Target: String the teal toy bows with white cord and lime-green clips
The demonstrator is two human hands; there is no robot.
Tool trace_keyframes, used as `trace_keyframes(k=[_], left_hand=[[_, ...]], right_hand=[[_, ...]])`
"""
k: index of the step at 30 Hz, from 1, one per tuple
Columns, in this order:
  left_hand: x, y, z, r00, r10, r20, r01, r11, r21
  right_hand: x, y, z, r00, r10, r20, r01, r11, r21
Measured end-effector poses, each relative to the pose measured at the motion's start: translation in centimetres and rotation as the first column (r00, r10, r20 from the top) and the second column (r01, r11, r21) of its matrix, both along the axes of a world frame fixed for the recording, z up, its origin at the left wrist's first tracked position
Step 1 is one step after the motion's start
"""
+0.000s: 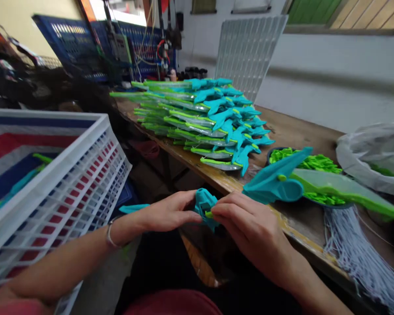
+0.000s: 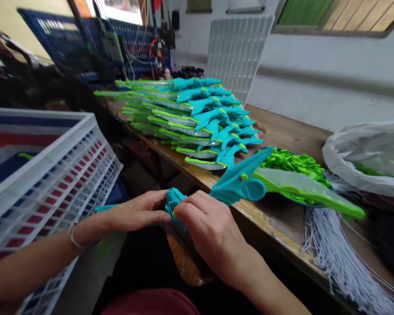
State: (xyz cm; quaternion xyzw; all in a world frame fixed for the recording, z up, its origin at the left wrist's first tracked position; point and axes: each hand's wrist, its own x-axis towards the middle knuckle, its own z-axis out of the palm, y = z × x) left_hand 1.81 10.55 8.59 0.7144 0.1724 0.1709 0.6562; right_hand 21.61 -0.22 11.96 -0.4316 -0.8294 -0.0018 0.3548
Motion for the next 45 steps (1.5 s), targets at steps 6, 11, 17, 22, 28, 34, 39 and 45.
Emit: trace_keyframes(k=[6,11,17,22,28,34,39,45], left_hand=[[0.1,0.1,-0.4,0.964,-0.16,-0.213,0.188,0.975,0.121],[0.4,-0.1,-0.8,0.922,-0.173,-0.345,0.219,0.971,0.098],[0.5,-0.2,-1.3,0.868,-0.231,-0.44,0.292,0.953,0.076],[0.8,-0.2,-1.8,0.807,-0.273,-0.524,0.337,0.941,0.028],[1.5,0.9,-2.7,0.719,-0.423,-0.551,0.384,0.903,-0.191],[2.0,1.8,-2.5,0.535,-0.548,-0.643,0.522,0.813,-0.259],[2.5,1.4,-2.6,0.512,-0.508,-0.692,0.488,0.835,-0.252],[2.9,1.0,-2.7,0.496,-0.481,-0.723,0.546,0.82,-0.171]], right_hand=[[-0.2,-1.6,-1.6,1.0,-0.009,0.018,0.013,0.967,-0.255],[-1.0,-2.4,-3.0,0.996,-0.075,-0.043,0.055,0.935,-0.351],[-2.3,-3.7,-4.7,0.986,-0.161,-0.039,0.137,0.926,-0.351],[-3.2,-4.7,-6.1,0.98,-0.194,-0.04,0.165,0.912,-0.374],[-3.8,-5.2,-6.8,0.949,-0.283,-0.14,0.188,0.863,-0.469],[-3.9,-5.5,-7.5,0.905,-0.351,-0.24,0.163,0.809,-0.565],[-4.5,-6.1,-8.4,0.883,-0.387,-0.266,0.191,0.813,-0.55],[-4.9,-6.5,-9.1,0.861,-0.413,-0.297,0.23,0.837,-0.497]])
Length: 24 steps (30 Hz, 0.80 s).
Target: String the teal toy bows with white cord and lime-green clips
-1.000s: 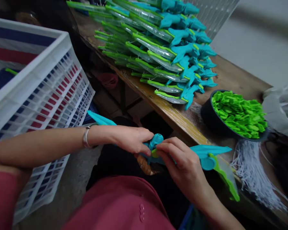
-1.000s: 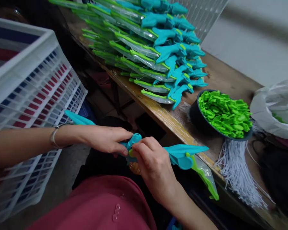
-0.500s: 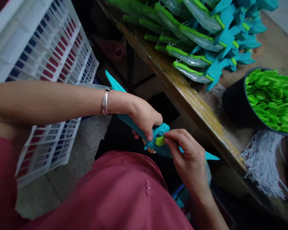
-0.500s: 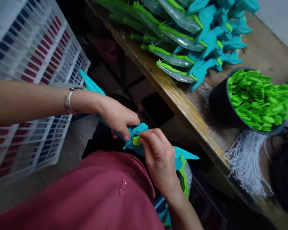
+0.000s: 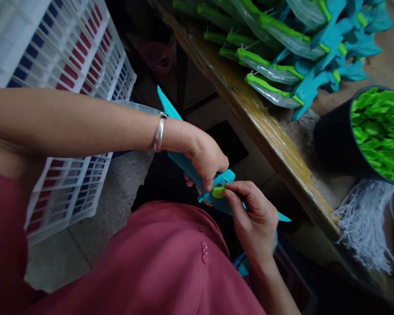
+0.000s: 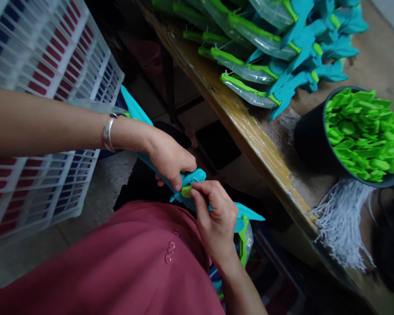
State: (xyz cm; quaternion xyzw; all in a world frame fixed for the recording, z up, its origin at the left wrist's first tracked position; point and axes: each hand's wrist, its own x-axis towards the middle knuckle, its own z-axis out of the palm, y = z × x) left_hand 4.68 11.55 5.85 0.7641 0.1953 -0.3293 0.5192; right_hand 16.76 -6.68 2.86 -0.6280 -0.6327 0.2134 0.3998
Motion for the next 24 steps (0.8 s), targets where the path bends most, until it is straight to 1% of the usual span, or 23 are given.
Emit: trace_keyframes(k=[2,5,7,9,11,12,14,16,18,19,21,24], left_hand=[[0.0,-0.1,-0.1,1.0,-0.013,0.013,0.013,1.0,0.019],[0.0,-0.2,-0.2,1.0,0.003,0.011,-0.003,1.0,0.019],[-0.1,-0.4,-0.2,1.0,-0.005,-0.002,0.005,0.999,0.041],[-0.3,-0.8,-0.3,0.998,-0.057,-0.004,0.057,0.992,0.113],[-0.6,-1.4,-0.3,0.993,-0.116,0.017,0.111,0.976,0.189],[-0.7,-1.7,-0.3,0.991,-0.135,0.026,0.126,0.968,0.217],[-0.9,-2.3,-0.3,0.989,-0.147,0.028,0.135,0.959,0.25],[-1.2,-3.0,-0.6,0.991,-0.134,0.005,0.127,0.955,0.268],[-1.6,-3.7,-1.4,0.993,-0.113,-0.023,0.115,0.955,0.272],[-1.8,-4.2,-2.0,0.994,-0.102,-0.042,0.11,0.959,0.261],[-2.3,-5.0,-3.7,0.993,-0.081,-0.081,0.099,0.967,0.237],[-3.1,-6.2,-6.6,0.988,-0.036,-0.147,0.062,0.982,0.178]], right_hand=[[0.0,0.0,-0.1,1.0,-0.007,0.02,0.006,1.0,0.007],[-0.2,0.0,-0.3,0.999,0.009,0.047,-0.009,1.0,-0.003],[-0.4,-0.1,-0.5,0.995,-0.02,0.099,0.018,1.0,0.015],[-0.5,-0.3,-0.8,0.988,-0.072,0.137,0.069,0.997,0.032],[-0.4,-0.4,-1.3,0.989,-0.106,0.107,0.105,0.994,0.008],[-0.3,-0.4,-1.6,0.993,-0.102,0.063,0.103,0.994,-0.026],[0.1,-0.5,-2.2,0.996,-0.065,-0.062,0.055,0.987,-0.149],[0.4,-0.6,-3.1,0.978,-0.023,-0.205,-0.041,0.953,-0.301],[0.5,-0.7,-4.1,0.956,0.006,-0.293,-0.132,0.901,-0.413],[0.3,-0.9,-4.7,0.953,0.018,-0.302,-0.156,0.884,-0.441],[-0.2,-1.3,-6.1,0.959,0.052,-0.278,-0.181,0.869,-0.461],[-1.3,-2.0,-8.3,0.971,0.075,-0.226,-0.177,0.862,-0.475]])
